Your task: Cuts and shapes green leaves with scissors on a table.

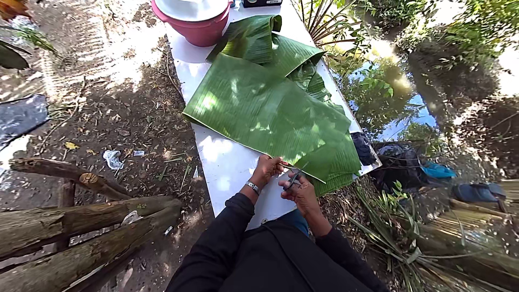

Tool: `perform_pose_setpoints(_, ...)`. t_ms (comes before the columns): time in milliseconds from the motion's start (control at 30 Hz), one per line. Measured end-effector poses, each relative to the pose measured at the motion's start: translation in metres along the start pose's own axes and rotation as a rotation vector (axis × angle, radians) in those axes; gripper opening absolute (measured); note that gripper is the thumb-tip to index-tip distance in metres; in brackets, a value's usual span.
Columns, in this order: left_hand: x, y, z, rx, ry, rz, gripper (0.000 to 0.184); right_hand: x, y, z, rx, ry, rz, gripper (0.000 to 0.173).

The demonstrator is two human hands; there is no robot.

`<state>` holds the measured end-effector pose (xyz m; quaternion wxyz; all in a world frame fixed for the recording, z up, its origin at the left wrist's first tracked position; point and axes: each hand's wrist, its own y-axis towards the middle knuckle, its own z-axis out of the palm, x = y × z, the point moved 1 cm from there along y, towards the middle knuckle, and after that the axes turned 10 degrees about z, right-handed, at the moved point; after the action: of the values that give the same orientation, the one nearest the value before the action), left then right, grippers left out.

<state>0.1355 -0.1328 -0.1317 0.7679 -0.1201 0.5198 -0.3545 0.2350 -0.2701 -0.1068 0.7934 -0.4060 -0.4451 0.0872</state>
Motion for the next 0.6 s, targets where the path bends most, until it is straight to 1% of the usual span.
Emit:
perform_pose_setpoints(33,0.0,0.0,0.001,0.0,0.001,0.001,0.013,-0.004,-0.001,-0.001,0.001,-0.056,0.006,0.043)
perform_pose_setpoints(100,0.0,0.0,0.0,0.017,0.008,0.007,0.012,-0.012,0.002,-0.004,0.03,-0.088,-0.024,0.051)
perform_pose_setpoints(167,0.001,0.001,-0.001,0.028,0.016,0.017,0.013,-0.013,0.005,-0.009,0.163,-0.042,-0.058,0.064)
perform_pose_setpoints(200,0.002,0.001,-0.002,0.026,0.019,0.02,0.013,-0.012,0.006,-0.011,0.238,0.011,-0.044,0.07)
perform_pose_setpoints(233,0.002,0.001,-0.002,0.027,0.02,0.022,0.014,-0.009,0.007,-0.012,0.292,0.089,-0.006,0.073)
perform_pose_setpoints(267,0.002,0.001,-0.002,0.028,0.018,0.023,0.015,-0.007,0.006,-0.012,0.314,0.173,0.038,0.07)
perform_pose_setpoints(300,0.002,0.001,-0.002,0.034,0.013,0.022,0.015,-0.004,0.005,-0.011,0.302,0.24,0.074,0.061)
perform_pose_setpoints(333,0.001,0.0,-0.002,0.037,0.01,0.019,0.016,-0.001,0.004,-0.008,0.25,0.282,0.107,0.041)
perform_pose_setpoints(367,-0.001,0.0,-0.002,0.042,0.007,0.013,0.017,0.002,0.005,-0.005,0.154,0.294,0.144,0.019)
perform_pose_setpoints(400,-0.002,-0.001,-0.002,0.046,0.0,0.006,0.017,0.005,0.008,0.0,0.035,0.299,0.195,0.016)
perform_pose_setpoints(433,-0.002,-0.001,-0.003,0.05,-0.006,0.001,0.016,0.008,0.012,0.005,-0.064,0.306,0.234,0.025)
perform_pose_setpoints(500,-0.002,-0.001,-0.003,0.047,-0.01,0.003,0.015,0.01,0.023,0.01,-0.154,0.33,0.233,0.034)
perform_pose_setpoints(600,0.0,-0.002,-0.002,0.047,0.017,0.024,0.014,0.015,0.034,0.018,-0.25,0.357,0.141,0.031)
